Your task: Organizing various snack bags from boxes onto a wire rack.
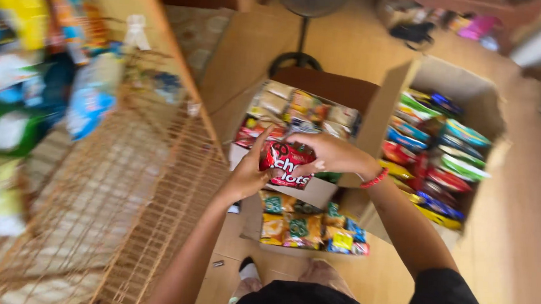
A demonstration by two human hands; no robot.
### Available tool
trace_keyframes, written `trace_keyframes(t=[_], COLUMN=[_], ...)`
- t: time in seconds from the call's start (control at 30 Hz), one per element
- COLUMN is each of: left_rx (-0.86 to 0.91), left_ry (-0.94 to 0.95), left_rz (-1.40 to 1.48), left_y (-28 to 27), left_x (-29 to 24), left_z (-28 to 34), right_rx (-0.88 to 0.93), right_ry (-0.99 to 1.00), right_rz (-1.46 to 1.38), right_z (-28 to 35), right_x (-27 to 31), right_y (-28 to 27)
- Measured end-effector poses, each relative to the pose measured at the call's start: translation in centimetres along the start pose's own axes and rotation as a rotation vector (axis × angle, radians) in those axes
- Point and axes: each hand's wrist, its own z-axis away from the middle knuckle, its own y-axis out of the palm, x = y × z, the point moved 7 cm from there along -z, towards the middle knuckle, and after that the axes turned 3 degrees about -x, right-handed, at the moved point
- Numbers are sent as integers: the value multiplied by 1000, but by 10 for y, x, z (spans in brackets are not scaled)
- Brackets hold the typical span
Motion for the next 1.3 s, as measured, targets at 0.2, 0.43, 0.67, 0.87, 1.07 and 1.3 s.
trace_keyframes(t=[0.2,0.43,0.67,0.87,1.07,1.3], left_rx=[121,200,349,387,434,393], left_ry=[-182,68,188,270,254,307], left_rz=[-84,-318,-601,-901,-1101,-1219], left_y=[118,240,350,384,381,376], left_x=[67,135,186,215,221,209], left_z=[-70,-132,-174,-191,-186,-180], right_rx=[-167,-519,-890,-928,-811,-622], right_ry=[-82,217,673,712,756,772], right_rz=[-122,-261,-273,208,518,636], right_z=[84,199,260,215,173,158], right_x=[-114,-286,-397,-442,-457,-482], right_y=[-30,-89,-116,-102,-89,-60])
